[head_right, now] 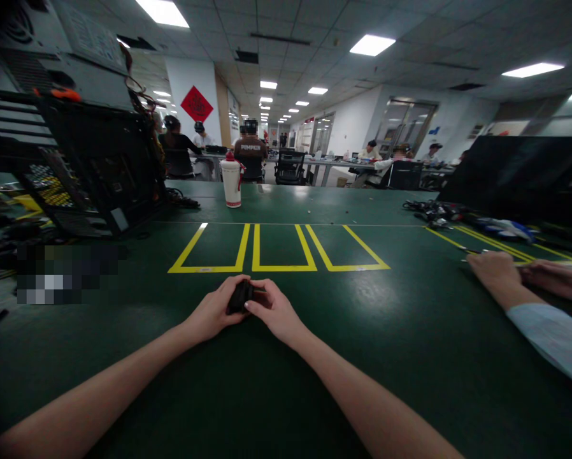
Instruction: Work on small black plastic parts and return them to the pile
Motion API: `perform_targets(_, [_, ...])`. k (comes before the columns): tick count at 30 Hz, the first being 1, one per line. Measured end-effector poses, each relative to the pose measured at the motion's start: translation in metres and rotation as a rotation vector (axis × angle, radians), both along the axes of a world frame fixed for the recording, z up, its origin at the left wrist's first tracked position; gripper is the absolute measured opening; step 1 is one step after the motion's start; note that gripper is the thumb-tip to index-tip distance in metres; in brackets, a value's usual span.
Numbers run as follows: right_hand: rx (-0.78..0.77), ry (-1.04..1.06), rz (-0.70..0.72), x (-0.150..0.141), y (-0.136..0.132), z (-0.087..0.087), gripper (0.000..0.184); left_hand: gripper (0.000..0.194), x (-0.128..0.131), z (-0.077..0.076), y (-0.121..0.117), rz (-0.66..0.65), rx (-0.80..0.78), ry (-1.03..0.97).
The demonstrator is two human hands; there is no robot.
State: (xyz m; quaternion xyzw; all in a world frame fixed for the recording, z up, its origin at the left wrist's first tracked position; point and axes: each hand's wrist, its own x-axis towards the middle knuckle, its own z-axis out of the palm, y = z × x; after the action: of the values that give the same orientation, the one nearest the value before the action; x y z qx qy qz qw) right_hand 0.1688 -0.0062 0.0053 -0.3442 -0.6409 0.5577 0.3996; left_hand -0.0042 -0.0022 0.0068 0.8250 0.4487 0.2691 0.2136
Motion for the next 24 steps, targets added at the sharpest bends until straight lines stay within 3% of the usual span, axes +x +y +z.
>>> perform_targets(8, [0.009, 0.014, -0.005, -0.0011, -0.0062, 0.0035, 0.020, 0.061, 0.0001, -0.0001, -0.0006, 0.016, -0.020, 0.005])
perform_targets(13, [0.009, -0.018, -0.044, -0.0006, 0.0000, -0.0019, 0.032, 0.061, -0.0002, -0.0016, -0.0001, 0.023, 0.001, 0.013])
perform_targets(18, [0.011, 0.012, 0.010, 0.0003, 0.0007, -0.0025, 0.035, 0.063, -0.0005, -0.0020, 0.0001, 0.016, 0.014, 0.015])
perform_targets(24, [0.020, 0.038, -0.010, -0.0023, -0.0026, -0.0001, 0.020, 0.060, 0.0004, 0.0006, -0.0007, 0.021, -0.003, 0.024])
